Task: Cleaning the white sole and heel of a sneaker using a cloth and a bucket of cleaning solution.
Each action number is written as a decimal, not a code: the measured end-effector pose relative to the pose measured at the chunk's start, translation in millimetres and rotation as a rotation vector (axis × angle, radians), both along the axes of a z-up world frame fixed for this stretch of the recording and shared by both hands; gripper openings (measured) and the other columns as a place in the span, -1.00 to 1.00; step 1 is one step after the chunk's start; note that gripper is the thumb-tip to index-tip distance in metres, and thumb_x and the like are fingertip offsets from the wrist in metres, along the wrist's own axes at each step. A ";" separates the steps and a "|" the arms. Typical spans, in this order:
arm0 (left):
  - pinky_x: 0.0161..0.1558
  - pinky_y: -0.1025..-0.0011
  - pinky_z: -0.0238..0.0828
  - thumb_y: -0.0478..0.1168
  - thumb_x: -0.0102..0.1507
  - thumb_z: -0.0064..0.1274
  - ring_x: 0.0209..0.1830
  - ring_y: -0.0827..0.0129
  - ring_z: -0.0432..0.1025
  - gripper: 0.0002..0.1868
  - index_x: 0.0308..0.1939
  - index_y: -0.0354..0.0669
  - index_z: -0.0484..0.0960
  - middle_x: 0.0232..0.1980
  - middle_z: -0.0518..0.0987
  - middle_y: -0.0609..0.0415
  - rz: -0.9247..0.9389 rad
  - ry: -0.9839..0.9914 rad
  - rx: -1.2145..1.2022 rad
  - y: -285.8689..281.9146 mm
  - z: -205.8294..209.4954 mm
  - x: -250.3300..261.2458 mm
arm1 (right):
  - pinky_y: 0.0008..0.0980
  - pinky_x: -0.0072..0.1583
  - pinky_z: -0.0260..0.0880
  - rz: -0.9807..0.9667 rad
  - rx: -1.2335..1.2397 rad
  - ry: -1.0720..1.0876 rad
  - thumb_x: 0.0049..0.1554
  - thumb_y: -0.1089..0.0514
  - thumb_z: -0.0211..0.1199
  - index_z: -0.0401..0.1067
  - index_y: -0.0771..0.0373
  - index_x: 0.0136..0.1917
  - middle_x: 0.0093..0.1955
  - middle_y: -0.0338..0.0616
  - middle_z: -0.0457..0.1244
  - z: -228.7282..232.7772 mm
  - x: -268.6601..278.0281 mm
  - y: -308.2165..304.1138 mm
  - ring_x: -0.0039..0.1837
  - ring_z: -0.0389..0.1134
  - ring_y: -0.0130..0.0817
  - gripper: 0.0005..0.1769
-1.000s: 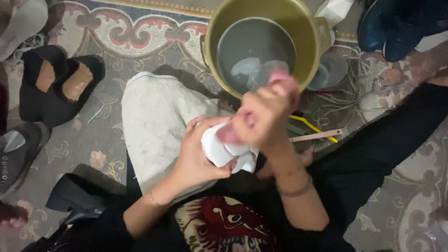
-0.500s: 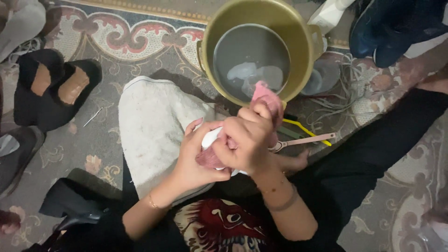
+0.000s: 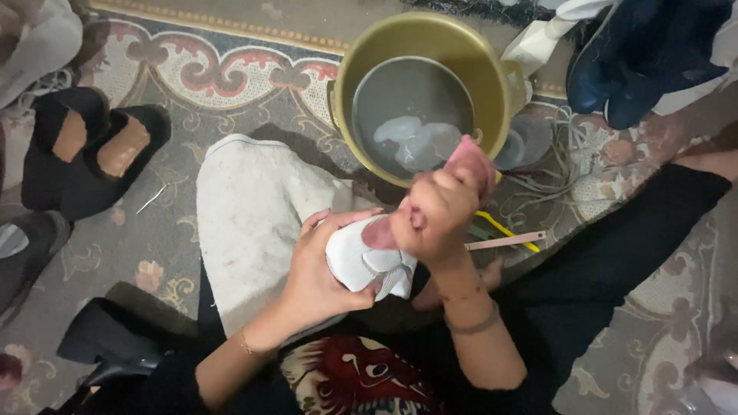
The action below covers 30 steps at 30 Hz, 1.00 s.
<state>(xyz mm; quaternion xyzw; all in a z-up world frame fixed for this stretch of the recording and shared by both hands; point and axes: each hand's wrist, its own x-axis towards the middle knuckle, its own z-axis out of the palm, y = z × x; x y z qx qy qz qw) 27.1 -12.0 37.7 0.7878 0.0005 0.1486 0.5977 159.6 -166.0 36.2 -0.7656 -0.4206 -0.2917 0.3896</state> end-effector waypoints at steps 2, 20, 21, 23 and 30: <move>0.35 -0.06 0.06 -0.15 -0.28 0.44 0.09 0.02 0.59 -0.13 0.13 -0.18 0.55 0.09 0.70 -0.02 0.018 -0.003 0.010 -2.9 -0.1 0.4 | -0.26 -0.07 0.09 -0.080 -0.013 -0.166 -0.18 0.15 0.21 0.05 0.07 -0.47 -0.45 -0.29 -0.04 25.7 -16.4 9.0 -0.36 0.08 -0.22 -0.69; 0.33 -0.15 0.09 -0.16 -0.31 0.46 0.02 -0.05 0.60 -0.09 0.15 -0.22 0.56 0.02 0.71 -0.09 -0.030 0.006 -0.007 4.3 2.8 1.4 | -0.24 0.15 0.21 -0.129 -0.165 0.255 -0.16 0.23 0.30 0.14 0.13 -0.50 -0.56 -0.09 0.04 -13.1 4.4 -10.0 -0.37 0.19 0.01 -0.68; 0.33 -0.15 0.09 -0.16 -0.31 0.46 0.02 -0.05 0.60 -0.09 0.15 -0.22 0.56 0.02 0.71 -0.09 -0.022 0.007 -0.008 2.9 1.7 3.4 | -0.24 0.15 0.21 -0.121 -0.168 0.256 -0.16 0.23 0.30 0.14 0.13 -0.50 -0.56 -0.09 0.04 13.4 -5.7 2.0 -0.37 0.19 0.01 -0.68; 0.34 -0.15 0.14 -0.16 -0.36 0.47 -0.04 -0.11 0.60 -0.08 0.11 -0.23 0.56 -0.09 0.69 -0.11 -0.036 -0.020 0.055 -2.8 0.1 4.1 | -0.22 -0.07 0.16 0.026 -0.139 0.208 -0.21 0.18 0.26 0.17 0.10 -0.47 -0.52 -0.20 0.09 67.0 -30.1 22.5 -0.39 0.22 -0.11 -0.75; 0.29 -0.15 0.16 -0.15 -0.34 0.44 -0.09 -0.09 0.60 -0.10 0.10 -0.23 0.56 -0.09 0.70 -0.15 -0.011 -0.010 0.002 -0.5 -3.1 -4.7 | -0.26 0.07 0.26 -0.034 -0.159 0.362 -0.15 0.17 0.30 0.25 0.12 -0.50 -0.58 -0.12 0.09 -17.2 9.5 -5.0 -0.37 0.25 0.03 -0.76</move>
